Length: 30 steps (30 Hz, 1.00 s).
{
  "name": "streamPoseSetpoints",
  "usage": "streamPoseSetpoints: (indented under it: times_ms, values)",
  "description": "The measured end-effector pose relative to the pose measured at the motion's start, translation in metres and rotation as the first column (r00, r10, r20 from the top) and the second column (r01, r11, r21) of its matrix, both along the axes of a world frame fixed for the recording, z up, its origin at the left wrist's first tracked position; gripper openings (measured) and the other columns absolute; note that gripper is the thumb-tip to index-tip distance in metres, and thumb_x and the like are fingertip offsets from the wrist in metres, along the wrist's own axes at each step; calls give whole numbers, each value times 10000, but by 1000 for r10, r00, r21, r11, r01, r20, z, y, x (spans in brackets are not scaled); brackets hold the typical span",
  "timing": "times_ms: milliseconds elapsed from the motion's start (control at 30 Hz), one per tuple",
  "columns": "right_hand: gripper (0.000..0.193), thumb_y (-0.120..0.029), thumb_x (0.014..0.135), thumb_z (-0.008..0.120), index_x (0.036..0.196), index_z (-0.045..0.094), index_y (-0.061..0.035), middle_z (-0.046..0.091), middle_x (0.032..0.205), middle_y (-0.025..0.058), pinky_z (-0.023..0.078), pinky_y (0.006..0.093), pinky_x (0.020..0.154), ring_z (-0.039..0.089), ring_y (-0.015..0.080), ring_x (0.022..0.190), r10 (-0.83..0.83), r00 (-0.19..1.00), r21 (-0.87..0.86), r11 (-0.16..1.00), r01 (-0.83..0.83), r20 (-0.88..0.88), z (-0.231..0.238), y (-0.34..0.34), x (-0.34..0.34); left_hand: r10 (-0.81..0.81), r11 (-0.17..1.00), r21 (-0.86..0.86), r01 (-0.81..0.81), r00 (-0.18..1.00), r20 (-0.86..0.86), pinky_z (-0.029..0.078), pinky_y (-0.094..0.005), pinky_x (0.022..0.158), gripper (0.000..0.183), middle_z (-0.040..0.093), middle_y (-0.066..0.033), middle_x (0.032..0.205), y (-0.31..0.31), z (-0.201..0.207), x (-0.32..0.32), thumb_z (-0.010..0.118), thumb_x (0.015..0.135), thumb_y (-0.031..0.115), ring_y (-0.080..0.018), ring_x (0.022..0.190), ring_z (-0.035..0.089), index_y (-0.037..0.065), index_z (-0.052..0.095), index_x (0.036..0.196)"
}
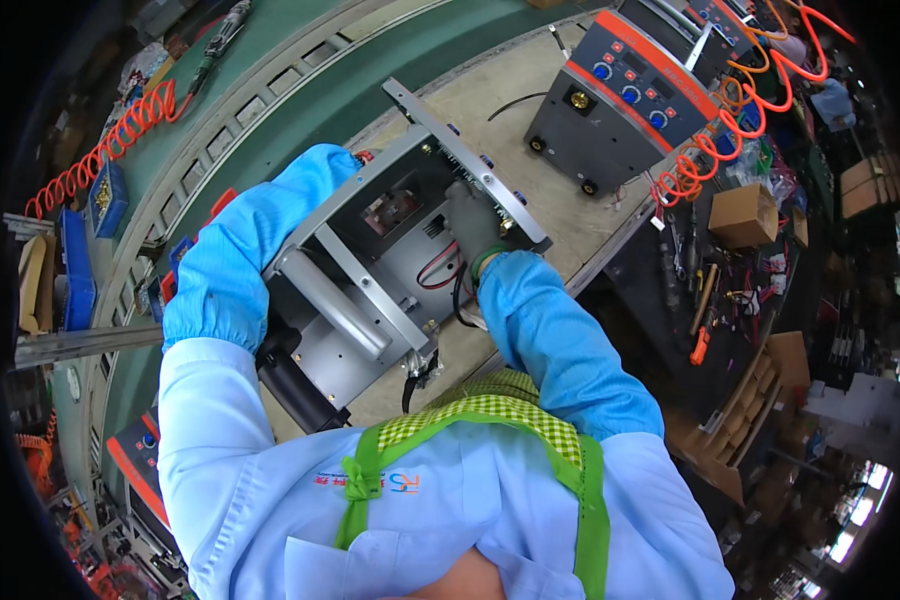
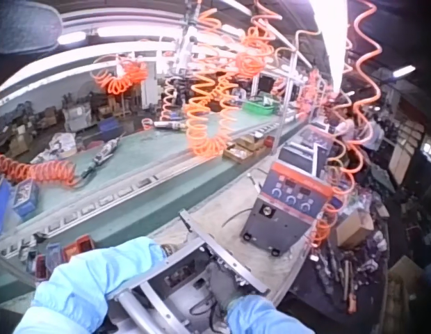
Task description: The person assembles an electronic device on a workbench, using a screwdriver to secure internal components and a power tool to tighten screws. They handle wires, a motor, and a circuit board, organizing parts and connecting them within the device's casing.
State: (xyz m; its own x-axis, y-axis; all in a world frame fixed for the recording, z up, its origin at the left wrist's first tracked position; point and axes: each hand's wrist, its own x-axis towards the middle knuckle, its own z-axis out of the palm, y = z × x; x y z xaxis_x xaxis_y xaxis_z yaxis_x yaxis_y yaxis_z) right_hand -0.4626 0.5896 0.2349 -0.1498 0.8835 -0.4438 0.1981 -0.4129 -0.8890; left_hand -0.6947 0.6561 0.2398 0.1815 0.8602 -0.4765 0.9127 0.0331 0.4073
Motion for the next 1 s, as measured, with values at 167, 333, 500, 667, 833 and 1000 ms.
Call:
streamPoseSetpoints:
  times_ms: [167, 333, 500, 667, 833, 1000]
  values:
    - [241, -294, 944, 479, 957, 575, -73, 510, 734, 9, 451, 280, 543, 516, 124, 600, -36, 989, -27, 999, 33, -143, -7, 1, -1, -51, 999, 3, 51, 999, -6, 523, -404, 727, 319, 683, -137, 915, 13, -7, 15, 641, 783, 211, -305, 804, 656, 111, 653, 1086]
    - [159, -238, 949, 499, 962, 529, -83, 503, 744, 11, 465, 283, 573, 530, 134, 646, 49, 936, -150, 983, -108, -349, 2, -22, 25, -93, 996, 19, 93, 996, -10, 526, -410, 739, 336, 685, -144, 934, 27, -10, 25, 641, 785, 207, -319, 823, 659, 110, 645, 1107]
    - [365, -236, 913, 555, 1220, 502, -44, 586, 818, 69, 510, 298, 628, 618, 159, 739, 149, 921, -44, 983, -176, -359, 14, -33, 50, -97, 991, 86, 102, 994, -57, 529, -417, 751, 354, 686, -151, 952, 44, -19, 9, 641, 787, 203, -333, 842, 663, 110, 637, 1128]
    - [540, -215, 858, 616, 1332, 439, -24, 599, 1069, 159, 513, 364, 802, 618, 279, 955, 268, 950, 454, 834, -313, 161, 15, -70, 72, 29, 918, 380, 113, 937, -348, 532, -423, 763, 372, 688, -158, 971, 55, -69, -126, 641, 789, 199, -348, 861, 667, 109, 630, 1150]
    - [541, -207, 831, 631, 1309, 469, -11, 531, 1219, 192, 493, 393, 880, 556, 331, 1097, 219, 928, 521, 777, -352, 300, -2, -100, 118, 198, 964, 264, -33, 750, -631, 525, -436, 817, 287, 677, -196, 1001, 19, 51, -116, 611, 821, 233, -369, 943, 652, 42, 675, 1025]
    - [462, -199, 827, 621, 1245, 527, -27, 549, 1174, 171, 489, 412, 866, 567, 330, 1057, 393, 809, 413, 711, -569, 437, -3, -108, 138, 18, 998, 53, 31, 684, -729, 507, -451, 842, 328, 665, -203, 1030, -45, 93, -96, 577, 831, 291, -376, 980, 637, 47, 664, 1031]
